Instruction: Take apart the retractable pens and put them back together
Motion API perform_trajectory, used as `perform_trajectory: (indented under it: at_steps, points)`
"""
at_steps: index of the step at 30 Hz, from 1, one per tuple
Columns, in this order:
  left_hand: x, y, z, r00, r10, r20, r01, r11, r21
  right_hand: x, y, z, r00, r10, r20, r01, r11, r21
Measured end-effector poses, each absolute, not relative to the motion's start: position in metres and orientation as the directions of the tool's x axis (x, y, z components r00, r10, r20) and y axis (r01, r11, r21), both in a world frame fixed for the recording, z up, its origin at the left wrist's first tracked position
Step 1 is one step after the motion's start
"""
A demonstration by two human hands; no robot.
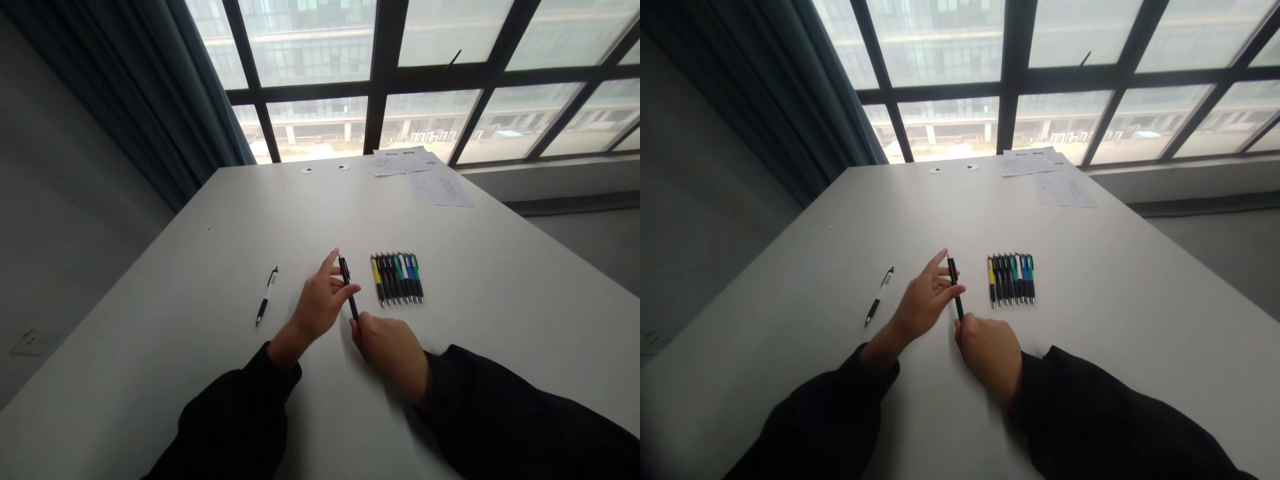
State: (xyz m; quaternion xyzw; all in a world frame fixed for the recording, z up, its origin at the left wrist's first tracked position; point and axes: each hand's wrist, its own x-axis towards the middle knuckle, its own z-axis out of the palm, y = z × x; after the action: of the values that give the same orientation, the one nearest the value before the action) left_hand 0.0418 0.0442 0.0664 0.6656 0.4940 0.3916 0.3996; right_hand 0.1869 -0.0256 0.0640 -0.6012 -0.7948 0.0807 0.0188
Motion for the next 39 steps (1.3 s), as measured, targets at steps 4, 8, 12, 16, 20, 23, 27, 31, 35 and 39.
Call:
perform_trajectory:
  at_steps: [4, 8, 12, 16, 20, 23, 27, 31, 35, 39]
  points:
    - [0.048, 0.052, 0.029, 0.213, 0.973, 0.086, 0.430, -0.173, 0.886, 0.195, -0.010, 0.053, -0.188, 0.975, -0.115, 0.980, 0.178, -0.093]
    - [0.049, 0.054, 0.021, 0.232, 0.967, 0.105, 0.495, -0.210, 0.843, 0.202, -0.004, 0.055, -0.143, 0.979, -0.148, 0.989, 0.134, -0.067]
    - [0.049, 0.054, 0.021, 0.272, 0.953, 0.134, 0.527, -0.263, 0.808, 0.205, -0.003, 0.058, -0.136, 0.977, -0.164, 0.990, 0.128, -0.059]
    - [0.050, 0.051, 0.021, 0.308, 0.937, 0.167, 0.552, -0.318, 0.771, 0.207, -0.002, 0.060, -0.141, 0.977, -0.163, 0.990, 0.133, -0.056]
    - [0.050, 0.049, 0.022, 0.349, 0.919, 0.182, 0.567, -0.361, 0.740, 0.210, -0.003, 0.062, -0.144, 0.977, -0.155, 0.989, 0.136, -0.062]
    - [0.049, 0.049, 0.023, 0.375, 0.908, 0.186, 0.569, -0.384, 0.727, 0.212, -0.002, 0.064, -0.140, 0.978, -0.155, 0.989, 0.132, -0.060]
    - [0.048, 0.049, 0.023, 0.392, 0.899, 0.196, 0.574, -0.405, 0.712, 0.216, -0.001, 0.063, -0.145, 0.978, -0.153, 0.989, 0.138, -0.058]
    - [0.048, 0.050, 0.023, 0.400, 0.894, 0.201, 0.577, -0.416, 0.703, 0.217, 0.001, 0.062, -0.160, 0.976, -0.146, 0.986, 0.153, -0.060]
    - [0.048, 0.050, 0.023, 0.405, 0.890, 0.209, 0.578, -0.426, 0.696, 0.217, 0.001, 0.062, -0.151, 0.976, -0.155, 0.988, 0.145, -0.054]
    - [0.048, 0.050, 0.023, 0.405, 0.890, 0.209, 0.578, -0.426, 0.696, 0.217, 0.001, 0.063, -0.133, 0.975, -0.176, 0.991, 0.128, -0.039]
